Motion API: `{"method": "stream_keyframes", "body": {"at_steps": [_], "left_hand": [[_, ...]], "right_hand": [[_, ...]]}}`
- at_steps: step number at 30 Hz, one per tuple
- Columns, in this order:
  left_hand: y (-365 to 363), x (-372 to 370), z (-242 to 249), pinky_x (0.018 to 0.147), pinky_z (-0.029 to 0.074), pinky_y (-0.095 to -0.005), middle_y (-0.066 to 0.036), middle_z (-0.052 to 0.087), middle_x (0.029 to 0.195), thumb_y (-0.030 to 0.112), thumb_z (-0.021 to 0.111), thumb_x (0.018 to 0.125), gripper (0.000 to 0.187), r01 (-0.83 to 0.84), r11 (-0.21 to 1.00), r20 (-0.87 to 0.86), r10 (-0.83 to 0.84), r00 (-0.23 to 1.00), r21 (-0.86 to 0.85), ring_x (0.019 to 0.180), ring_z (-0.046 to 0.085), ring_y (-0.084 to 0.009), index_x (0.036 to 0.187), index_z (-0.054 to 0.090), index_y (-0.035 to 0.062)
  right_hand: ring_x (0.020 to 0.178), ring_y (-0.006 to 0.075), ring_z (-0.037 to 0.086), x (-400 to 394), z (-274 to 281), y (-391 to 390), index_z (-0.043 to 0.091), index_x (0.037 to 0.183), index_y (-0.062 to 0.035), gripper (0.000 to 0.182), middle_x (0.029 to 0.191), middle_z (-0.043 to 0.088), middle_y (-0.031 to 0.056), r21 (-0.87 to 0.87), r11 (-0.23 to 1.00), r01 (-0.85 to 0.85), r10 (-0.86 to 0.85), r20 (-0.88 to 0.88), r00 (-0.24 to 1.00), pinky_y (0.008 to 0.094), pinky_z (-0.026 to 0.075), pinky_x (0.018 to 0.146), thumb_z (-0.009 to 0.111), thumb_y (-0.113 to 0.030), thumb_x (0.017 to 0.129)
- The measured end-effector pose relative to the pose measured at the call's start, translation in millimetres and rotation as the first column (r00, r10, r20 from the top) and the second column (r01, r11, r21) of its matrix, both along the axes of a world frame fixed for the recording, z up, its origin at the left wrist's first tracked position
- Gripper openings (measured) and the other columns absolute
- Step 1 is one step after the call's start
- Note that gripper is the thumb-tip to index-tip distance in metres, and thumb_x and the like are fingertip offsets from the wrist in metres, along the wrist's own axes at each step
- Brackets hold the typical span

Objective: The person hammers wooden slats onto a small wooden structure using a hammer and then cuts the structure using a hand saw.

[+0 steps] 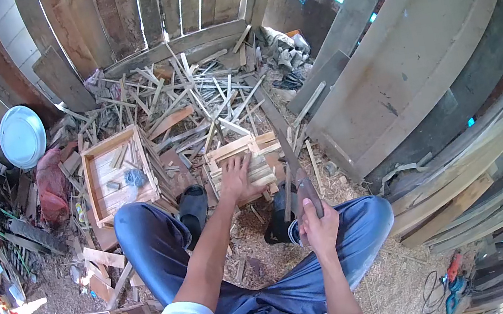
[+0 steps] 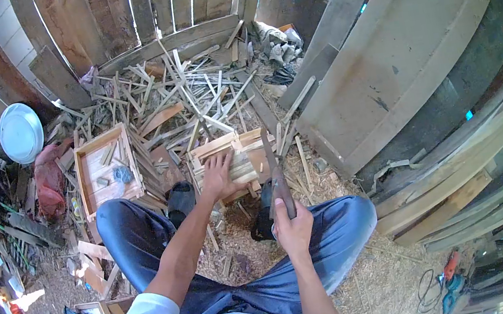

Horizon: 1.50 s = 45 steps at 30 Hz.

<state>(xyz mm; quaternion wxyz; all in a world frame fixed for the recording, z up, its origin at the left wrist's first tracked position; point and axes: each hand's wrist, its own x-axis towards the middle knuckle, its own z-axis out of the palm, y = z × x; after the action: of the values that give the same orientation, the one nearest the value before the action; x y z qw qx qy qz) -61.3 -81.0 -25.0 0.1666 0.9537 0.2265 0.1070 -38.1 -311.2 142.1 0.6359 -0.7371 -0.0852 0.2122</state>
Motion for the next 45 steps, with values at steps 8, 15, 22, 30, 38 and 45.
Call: {"method": "stream_keyframes", "body": {"at_steps": [8, 15, 22, 30, 38, 45], "left_hand": [[-8, -2, 11, 0.112, 0.03, -0.0489, -0.014, 0.044, 0.143, 0.068, 0.078, 0.057, 0.121, 0.053, 0.999, -0.132, -0.054, 0.99, -0.008, 0.132, 0.04, -0.0332, 0.151, 0.032, 0.0081], [6, 0, 13, 0.113, 0.031, -0.0496, -0.014, 0.044, 0.143, 0.067, 0.083, 0.051, 0.126, 0.36, 0.932, -0.248, -0.357, 0.9, -0.036, 0.133, 0.04, -0.0352, 0.15, 0.031, 0.0073], [-1, -14, 32, 0.109, 0.035, -0.0515, -0.018, 0.045, 0.14, 0.064, 0.084, 0.052, 0.124, 0.354, 0.935, -0.261, -0.341, 0.903, 0.004, 0.128, 0.044, -0.0377, 0.149, 0.032, 0.006], [19, -21, 21, 0.108, 0.035, -0.0509, -0.019, 0.046, 0.14, 0.06, 0.084, 0.052, 0.123, 0.251, 0.967, -0.111, -0.253, 0.961, -0.034, 0.126, 0.045, -0.0391, 0.151, 0.032, 0.0073], [7, -15, 0, 0.117, 0.022, -0.0514, -0.02, 0.041, 0.147, 0.069, 0.073, 0.062, 0.118, 0.252, 0.968, -0.018, -0.252, 0.968, 0.017, 0.137, 0.036, -0.0391, 0.153, 0.028, 0.0097], [4, -15, 0, 0.115, 0.022, -0.0569, -0.013, 0.032, 0.156, 0.067, 0.073, 0.063, 0.113, 0.337, 0.93, -0.071, -0.33, 0.941, 0.146, 0.141, 0.033, -0.0358, 0.153, 0.03, 0.0146]], "right_hand": [[0.041, 0.0106, 0.053, -8, -8, -5, 0.061, 0.08, -0.0003, 0.034, 0.051, 0.052, 0.0022, -0.119, 0.989, -0.084, 0.09, 0.043, 0.995, 0.0286, 0.042, 0.04, 0.061, -0.029, 0.098], [0.041, 0.008, 0.046, -18, 5, -18, 0.057, 0.08, -0.0006, 0.029, 0.054, 0.046, -0.0014, -0.135, 0.989, -0.062, 0.059, -0.026, 0.998, 0.0263, 0.039, 0.038, 0.062, -0.023, 0.098], [0.043, 0.011, 0.051, -26, -1, -23, 0.059, 0.073, -0.0011, 0.037, 0.053, 0.053, 0.0024, -0.213, 0.971, -0.108, 0.124, 0.067, 0.99, 0.0311, 0.04, 0.043, 0.062, -0.03, 0.095], [0.043, 0.0103, 0.048, -38, -3, -15, 0.057, 0.074, -0.0031, 0.037, 0.053, 0.051, 0.0011, 0.018, 0.997, -0.071, 0.071, 0.01, 0.997, 0.0304, 0.038, 0.042, 0.059, -0.031, 0.099], [0.056, 0.0276, 0.05, 5, -73, 8, 0.06, 0.081, 0.0045, 0.045, 0.06, 0.054, 0.0142, -0.26, 0.965, -0.041, 0.12, 0.293, 0.949, 0.0421, 0.042, 0.06, 0.059, -0.038, 0.097], [0.068, 0.0426, 0.06, 8, -133, -6, 0.065, 0.084, 0.0047, 0.057, 0.069, 0.06, 0.0254, -0.497, 0.865, -0.071, 0.219, 0.246, 0.944, 0.0481, 0.045, 0.066, 0.054, -0.05, 0.097]]}}
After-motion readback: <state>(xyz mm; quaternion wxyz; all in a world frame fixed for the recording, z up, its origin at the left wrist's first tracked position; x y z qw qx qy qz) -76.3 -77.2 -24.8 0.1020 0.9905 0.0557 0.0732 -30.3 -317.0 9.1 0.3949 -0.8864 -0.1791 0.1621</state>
